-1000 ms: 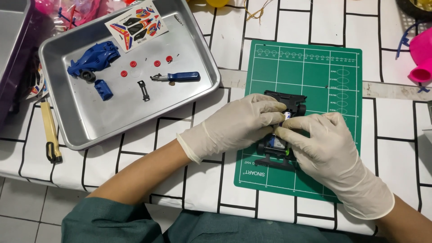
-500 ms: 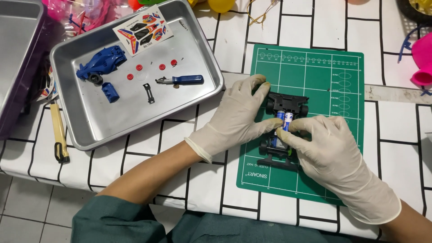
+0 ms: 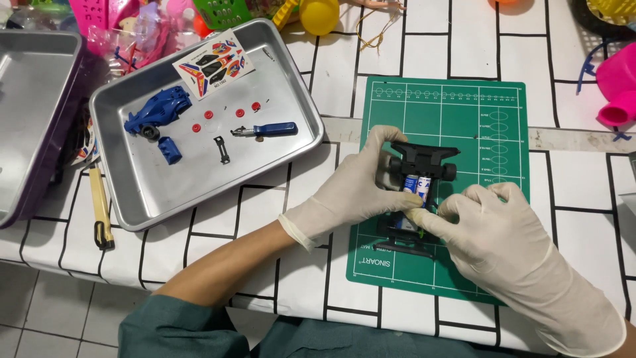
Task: Assembling a small model toy car by fitting chassis parts, inserting batteries, and snapping on the body shell.
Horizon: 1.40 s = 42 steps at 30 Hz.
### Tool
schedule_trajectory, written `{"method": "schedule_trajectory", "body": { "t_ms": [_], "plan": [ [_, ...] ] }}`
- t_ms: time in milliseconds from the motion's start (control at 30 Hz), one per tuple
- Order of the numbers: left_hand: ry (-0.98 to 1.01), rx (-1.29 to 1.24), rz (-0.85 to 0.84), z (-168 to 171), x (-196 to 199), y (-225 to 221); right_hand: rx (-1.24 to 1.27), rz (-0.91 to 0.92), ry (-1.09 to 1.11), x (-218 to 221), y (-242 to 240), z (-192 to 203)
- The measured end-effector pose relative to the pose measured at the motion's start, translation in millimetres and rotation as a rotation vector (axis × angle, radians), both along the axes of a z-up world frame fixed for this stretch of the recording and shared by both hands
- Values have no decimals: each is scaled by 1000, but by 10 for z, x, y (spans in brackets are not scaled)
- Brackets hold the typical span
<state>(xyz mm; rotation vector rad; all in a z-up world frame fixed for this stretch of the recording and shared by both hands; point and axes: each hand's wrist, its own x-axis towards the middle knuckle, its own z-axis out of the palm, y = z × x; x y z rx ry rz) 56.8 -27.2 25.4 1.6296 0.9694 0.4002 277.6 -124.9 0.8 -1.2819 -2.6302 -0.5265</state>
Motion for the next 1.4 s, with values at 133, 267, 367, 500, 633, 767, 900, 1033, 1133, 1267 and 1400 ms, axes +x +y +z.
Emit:
{"method": "schedule_trajectory", "body": {
  "t_ms": [133, 267, 367, 500, 633, 767, 900, 1033, 1133, 1267, 1400],
  "plan": [
    [-76, -127, 66, -86, 52, -54, 19, 28, 16, -6, -1, 2],
    [-240, -241, 104, -86, 61, -70, 18, 61, 62, -12, 23, 27],
    [-302, -259, 128, -53, 20, -70, 18, 115, 115, 20, 57, 136],
    [-386, -168, 110, 86, -102, -35, -16, 149, 664, 93, -5, 401],
    [-453, -131, 154, 213, -205, -154, -150, -102, 948, 19, -10, 598],
    [-500, -114, 243, 200, -254, -238, -684, -279, 1209, -25, 95, 450],
    [-409, -114, 238, 191, -268, -249, -771, -133, 1335, -49, 58, 76],
    [-431, -185, 270, 70, -213, -241, -709, -142, 1360, -112, 58, 57],
    [-443, -162, 269, -4, -171, -201, -835, -302, 1504, -108, 96, 59],
    [-504, -215, 268, -69, -103, -178, -885, -454, 1541, -117, 148, 74],
    [-480, -210, 297, -78, -92, -177, -909, -491, 1552, -139, 173, 53]
  ]
}}
